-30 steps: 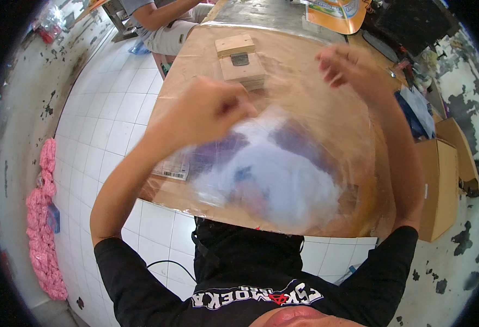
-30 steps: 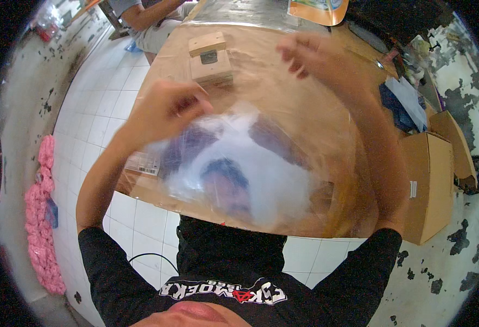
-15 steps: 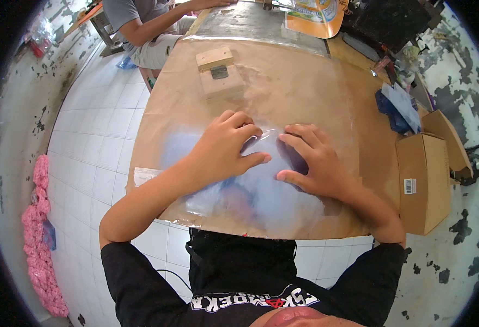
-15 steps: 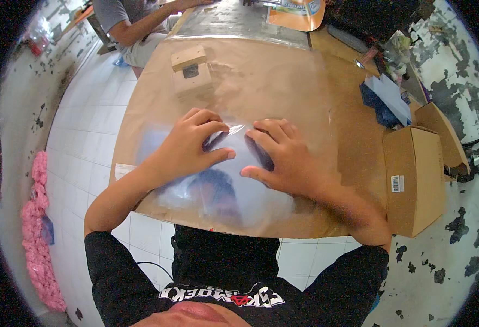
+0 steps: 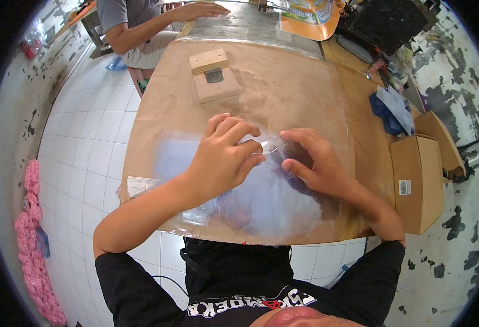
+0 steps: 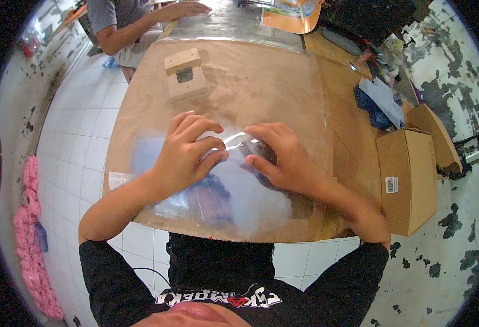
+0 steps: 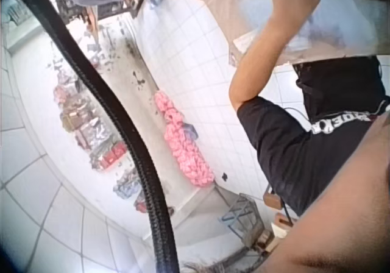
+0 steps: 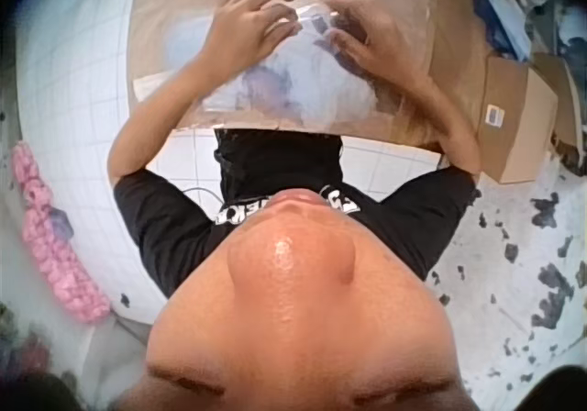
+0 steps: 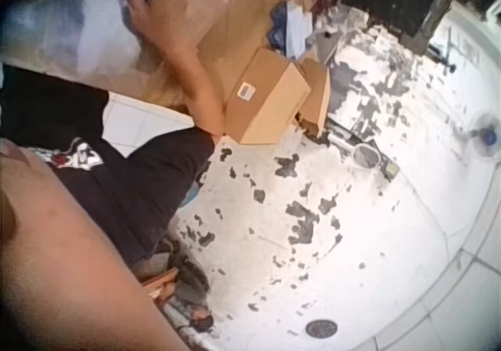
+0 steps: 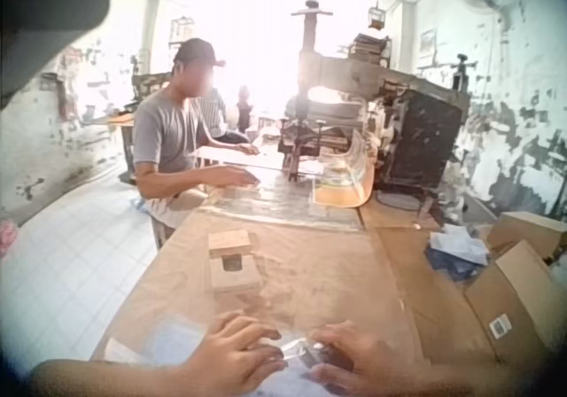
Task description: The person prepares sheets by peeling and pressing clear plastic film onto a surface at a workstation.
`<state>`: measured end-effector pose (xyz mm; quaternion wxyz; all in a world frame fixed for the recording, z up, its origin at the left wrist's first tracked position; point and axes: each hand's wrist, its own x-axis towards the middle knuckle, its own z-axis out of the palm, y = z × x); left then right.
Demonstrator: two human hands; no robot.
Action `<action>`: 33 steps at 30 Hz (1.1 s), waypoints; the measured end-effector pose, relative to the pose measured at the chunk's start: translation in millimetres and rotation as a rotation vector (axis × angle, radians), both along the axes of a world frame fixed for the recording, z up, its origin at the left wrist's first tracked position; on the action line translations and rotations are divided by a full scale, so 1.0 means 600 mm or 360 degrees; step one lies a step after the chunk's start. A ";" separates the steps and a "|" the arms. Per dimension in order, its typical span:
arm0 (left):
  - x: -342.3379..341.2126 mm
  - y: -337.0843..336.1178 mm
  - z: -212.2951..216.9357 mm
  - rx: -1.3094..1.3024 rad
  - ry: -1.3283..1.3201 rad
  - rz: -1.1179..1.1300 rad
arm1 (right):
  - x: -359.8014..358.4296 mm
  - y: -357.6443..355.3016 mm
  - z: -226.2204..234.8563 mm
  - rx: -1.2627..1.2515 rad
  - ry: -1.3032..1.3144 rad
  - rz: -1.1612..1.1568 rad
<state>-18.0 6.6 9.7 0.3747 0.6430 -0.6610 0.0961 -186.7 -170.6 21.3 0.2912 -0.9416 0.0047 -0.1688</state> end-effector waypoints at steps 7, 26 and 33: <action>-0.016 0.007 0.012 -0.0402 -0.0417 0.0169 | 0.022 0.010 0.053 0.1156 0.0498 -0.0167; 0.015 0.000 0.015 0.0271 0.1819 0.0016 | 0.030 -0.006 0.039 0.1324 0.0349 -0.0092; 0.034 -0.004 0.013 0.0039 0.2032 -0.0014 | 0.039 -0.046 0.021 0.1300 0.0337 -0.0164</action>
